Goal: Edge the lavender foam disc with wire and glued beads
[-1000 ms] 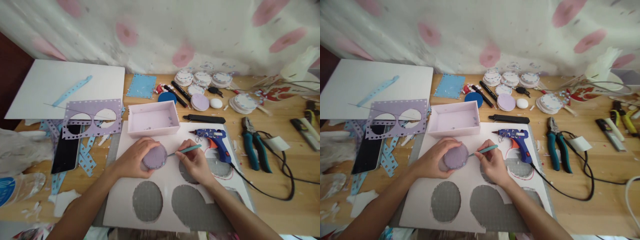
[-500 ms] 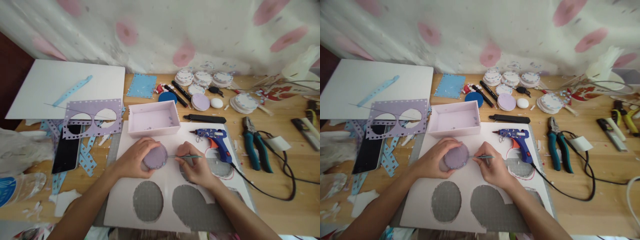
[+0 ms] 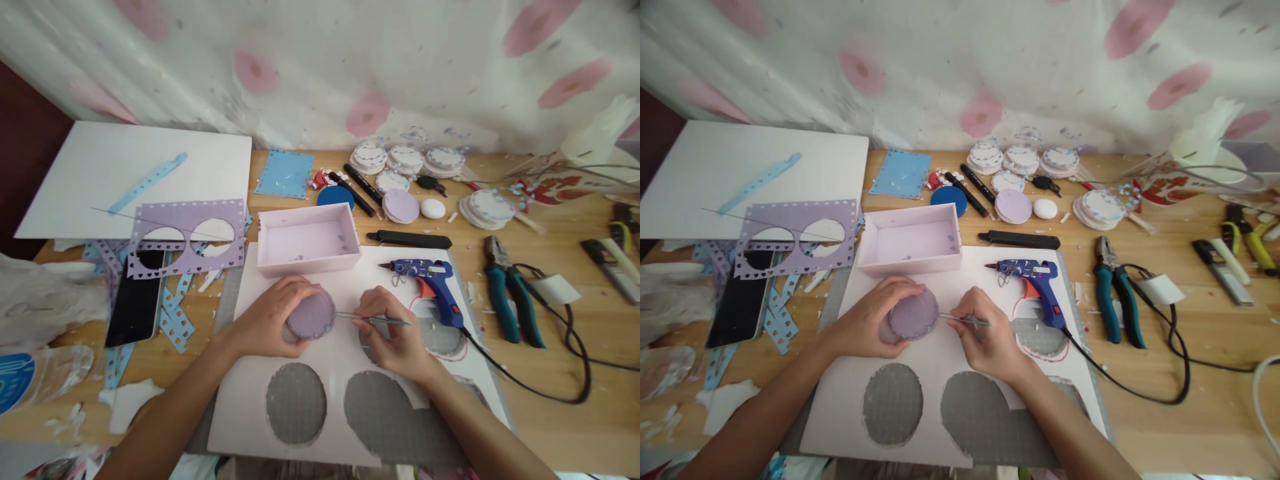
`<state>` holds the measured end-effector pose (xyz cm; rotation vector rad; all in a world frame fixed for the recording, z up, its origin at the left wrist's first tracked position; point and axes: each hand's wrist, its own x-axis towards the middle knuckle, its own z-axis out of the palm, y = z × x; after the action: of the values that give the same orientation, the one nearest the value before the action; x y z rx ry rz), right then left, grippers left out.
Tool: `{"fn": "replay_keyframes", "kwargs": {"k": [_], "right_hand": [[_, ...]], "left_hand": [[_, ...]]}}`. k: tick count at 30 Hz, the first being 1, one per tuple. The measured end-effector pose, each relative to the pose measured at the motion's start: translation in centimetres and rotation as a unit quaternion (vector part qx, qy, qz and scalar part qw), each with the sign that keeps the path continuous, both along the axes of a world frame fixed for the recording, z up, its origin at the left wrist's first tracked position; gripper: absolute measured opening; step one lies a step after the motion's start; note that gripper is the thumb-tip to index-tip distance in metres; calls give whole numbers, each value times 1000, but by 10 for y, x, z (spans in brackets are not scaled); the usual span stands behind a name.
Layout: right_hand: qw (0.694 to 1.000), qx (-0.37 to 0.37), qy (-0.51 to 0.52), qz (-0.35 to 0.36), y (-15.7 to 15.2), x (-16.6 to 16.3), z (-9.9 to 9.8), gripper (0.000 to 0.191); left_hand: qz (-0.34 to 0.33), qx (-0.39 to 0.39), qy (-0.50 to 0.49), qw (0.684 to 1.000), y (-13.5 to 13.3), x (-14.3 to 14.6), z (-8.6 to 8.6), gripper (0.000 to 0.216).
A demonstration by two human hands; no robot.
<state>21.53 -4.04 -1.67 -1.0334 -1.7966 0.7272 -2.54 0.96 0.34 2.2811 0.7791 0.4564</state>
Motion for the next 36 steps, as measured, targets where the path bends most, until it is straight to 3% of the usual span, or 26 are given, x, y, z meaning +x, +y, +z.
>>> {"fn": "replay_keyframes", "kwargs": {"k": [36], "right_hand": [[998, -46, -42, 12, -3, -2, 3, 15]], "left_hand": [[-1, 10, -5, 1000, -1, -1, -3, 72]]}}
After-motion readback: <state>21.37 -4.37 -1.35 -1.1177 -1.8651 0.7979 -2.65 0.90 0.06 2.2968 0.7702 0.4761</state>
